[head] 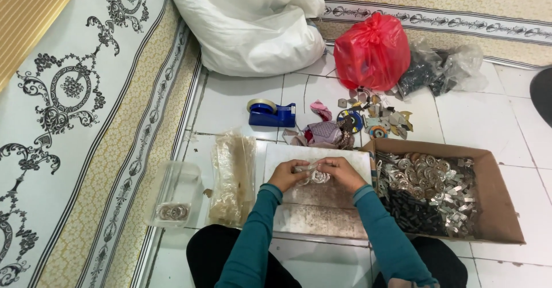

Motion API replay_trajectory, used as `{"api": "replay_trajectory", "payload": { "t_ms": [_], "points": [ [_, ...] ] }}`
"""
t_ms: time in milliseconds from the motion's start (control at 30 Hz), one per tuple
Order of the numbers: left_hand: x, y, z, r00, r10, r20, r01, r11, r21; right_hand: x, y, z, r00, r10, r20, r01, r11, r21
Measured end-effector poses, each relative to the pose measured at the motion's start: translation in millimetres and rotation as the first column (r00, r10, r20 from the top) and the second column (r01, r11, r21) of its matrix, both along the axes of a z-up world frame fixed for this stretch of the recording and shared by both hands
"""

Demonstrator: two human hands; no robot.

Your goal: Sorting and arranging small metal decorative components from a box onto a flat surface while sitting on the floor.

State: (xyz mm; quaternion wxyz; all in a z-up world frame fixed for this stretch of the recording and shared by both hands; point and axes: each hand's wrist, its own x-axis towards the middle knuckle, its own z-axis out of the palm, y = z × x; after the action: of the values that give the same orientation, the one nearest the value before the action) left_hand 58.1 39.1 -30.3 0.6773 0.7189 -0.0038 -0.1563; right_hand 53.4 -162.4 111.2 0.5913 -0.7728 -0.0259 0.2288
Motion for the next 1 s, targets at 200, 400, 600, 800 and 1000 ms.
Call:
{"api": "replay_trajectory", "payload": {
  "t_ms": [200,400,600,800,1000],
  "points": [
    [-26,-6,55,0.968,0.130,-0.217,-0.155,0.982,-0.104,8,-12,-53,0.971,-0.127,-0.201,0.172,0.959,0.227],
    [-30,-18,47,0.921,0.185,-0.343,-0.244,0.960,-0.138,-7,-4,-31,0.990,-0.103,-0.092,0.111,0.990,0.090],
    [-49,-20,95,0.839,0.207,-0.503,-0.396,0.867,-0.303,-2,2,-34,0.977,-0.207,-0.055,0.209,0.977,0.045],
    [-66,-17,134,0.802,0.228,-0.552,-0.480,0.796,-0.369,-2,-4,-35,0.952,-0.278,-0.129,0.296,0.943,0.151],
    [-65,3,95,0.815,0.249,-0.524,-0.479,0.797,-0.368,-25,16,-1,0.969,-0.189,-0.158,0.224,0.943,0.247]
  ]
}}
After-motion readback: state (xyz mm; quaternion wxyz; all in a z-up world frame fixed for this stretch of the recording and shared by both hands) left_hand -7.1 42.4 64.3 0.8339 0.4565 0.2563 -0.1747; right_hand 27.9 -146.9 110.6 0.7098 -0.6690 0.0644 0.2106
